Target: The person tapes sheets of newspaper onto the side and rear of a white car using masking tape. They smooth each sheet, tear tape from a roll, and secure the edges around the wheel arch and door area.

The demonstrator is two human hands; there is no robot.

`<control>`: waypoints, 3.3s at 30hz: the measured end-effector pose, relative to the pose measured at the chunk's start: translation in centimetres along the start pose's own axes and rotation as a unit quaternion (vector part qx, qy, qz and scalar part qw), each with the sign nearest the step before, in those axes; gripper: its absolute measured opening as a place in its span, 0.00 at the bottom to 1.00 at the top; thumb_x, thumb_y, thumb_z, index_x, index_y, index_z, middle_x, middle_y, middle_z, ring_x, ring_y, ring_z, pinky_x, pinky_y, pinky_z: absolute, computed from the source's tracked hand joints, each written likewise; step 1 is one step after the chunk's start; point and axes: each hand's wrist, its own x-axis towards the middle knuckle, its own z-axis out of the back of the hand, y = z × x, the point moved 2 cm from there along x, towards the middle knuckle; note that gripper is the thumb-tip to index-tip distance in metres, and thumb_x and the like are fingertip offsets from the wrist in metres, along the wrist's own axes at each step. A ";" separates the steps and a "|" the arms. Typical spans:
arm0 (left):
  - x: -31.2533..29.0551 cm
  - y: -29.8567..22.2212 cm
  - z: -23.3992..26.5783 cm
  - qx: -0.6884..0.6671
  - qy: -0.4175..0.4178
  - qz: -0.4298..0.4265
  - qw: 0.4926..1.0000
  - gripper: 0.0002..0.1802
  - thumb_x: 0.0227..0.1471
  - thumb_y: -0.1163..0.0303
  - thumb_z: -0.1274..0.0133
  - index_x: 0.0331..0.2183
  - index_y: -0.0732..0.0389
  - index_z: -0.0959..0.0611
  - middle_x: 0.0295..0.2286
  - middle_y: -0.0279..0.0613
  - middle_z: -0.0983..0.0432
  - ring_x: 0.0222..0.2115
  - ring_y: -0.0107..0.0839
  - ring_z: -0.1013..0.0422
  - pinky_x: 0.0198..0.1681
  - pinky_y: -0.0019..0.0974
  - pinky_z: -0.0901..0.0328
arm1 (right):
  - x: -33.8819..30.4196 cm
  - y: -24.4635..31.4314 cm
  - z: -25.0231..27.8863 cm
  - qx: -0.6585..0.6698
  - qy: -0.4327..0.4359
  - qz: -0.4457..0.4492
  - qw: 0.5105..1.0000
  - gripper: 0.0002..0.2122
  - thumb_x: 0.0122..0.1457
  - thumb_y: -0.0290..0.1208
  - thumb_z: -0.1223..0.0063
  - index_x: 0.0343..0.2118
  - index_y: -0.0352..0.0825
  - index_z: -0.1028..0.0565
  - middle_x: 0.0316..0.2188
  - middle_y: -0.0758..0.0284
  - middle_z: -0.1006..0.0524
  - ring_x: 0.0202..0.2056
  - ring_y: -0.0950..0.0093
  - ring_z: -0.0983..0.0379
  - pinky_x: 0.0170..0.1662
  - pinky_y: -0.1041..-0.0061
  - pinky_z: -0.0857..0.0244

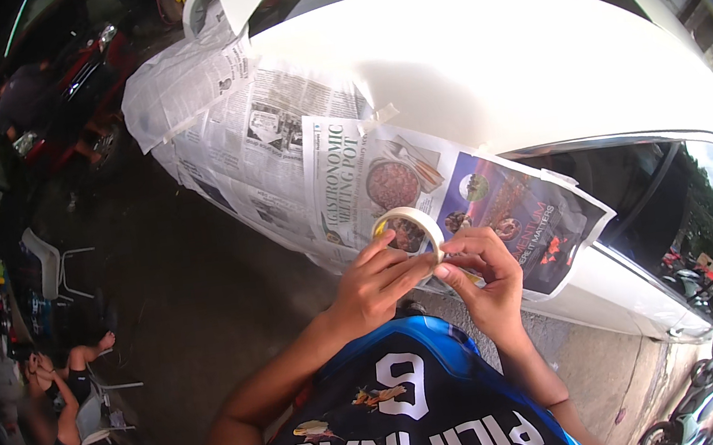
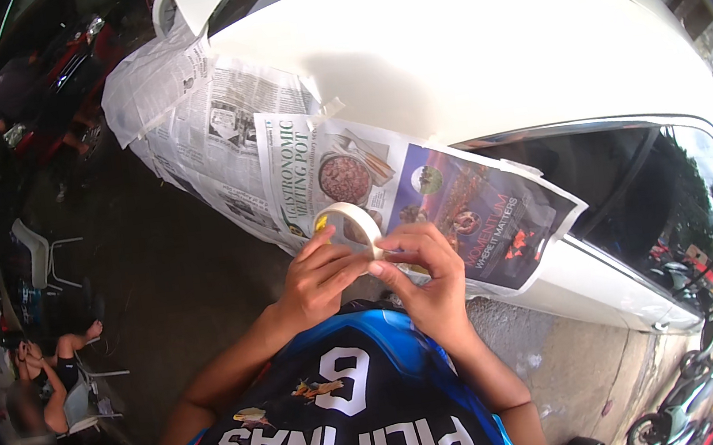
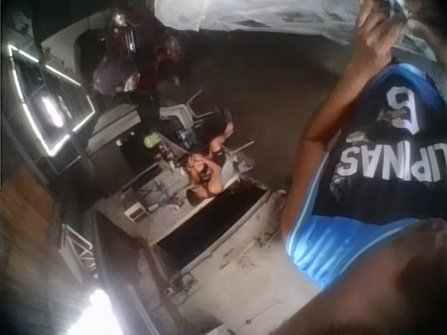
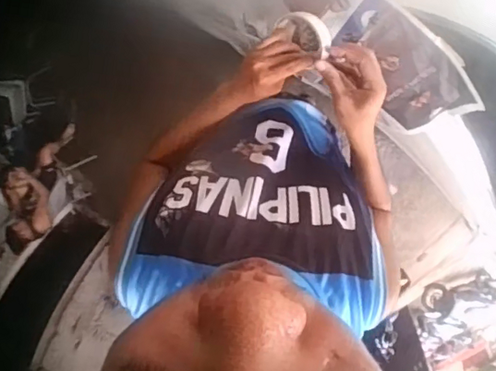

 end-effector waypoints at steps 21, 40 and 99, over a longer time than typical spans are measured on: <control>-2.7 -1.4 -0.3 0.149 0.022 -0.056 0.987 0.21 0.56 0.71 0.45 0.52 0.60 0.15 0.52 0.38 0.20 0.47 0.32 0.23 0.63 0.45 0.36 | -0.8 1.1 -1.6 -0.230 -0.026 0.066 0.971 0.08 0.56 0.17 0.36 0.35 0.29 0.25 0.31 0.61 0.22 0.31 0.66 0.21 0.33 0.73 0.24; -4.7 -1.2 0.6 -0.059 -0.049 0.121 0.990 0.30 0.49 0.84 0.43 0.56 0.62 0.19 0.42 0.41 0.18 0.40 0.37 0.23 0.64 0.54 0.39 | -0.3 -1.7 -2.9 -0.019 0.070 -0.076 0.994 0.07 0.69 0.27 0.44 0.44 0.29 0.27 0.38 0.69 0.25 0.41 0.80 0.27 0.41 0.79 0.31; 13.1 18.2 4.7 -0.485 -0.184 0.508 0.688 0.13 0.55 0.69 0.36 0.36 0.70 0.15 0.29 0.47 0.16 0.24 0.35 0.18 0.26 0.37 0.20 | 32.7 3.2 -8.9 -0.474 -0.083 0.445 0.755 0.19 0.46 0.33 0.28 0.45 0.45 0.15 0.39 0.72 0.22 0.39 0.68 0.26 0.41 0.66 0.33</control>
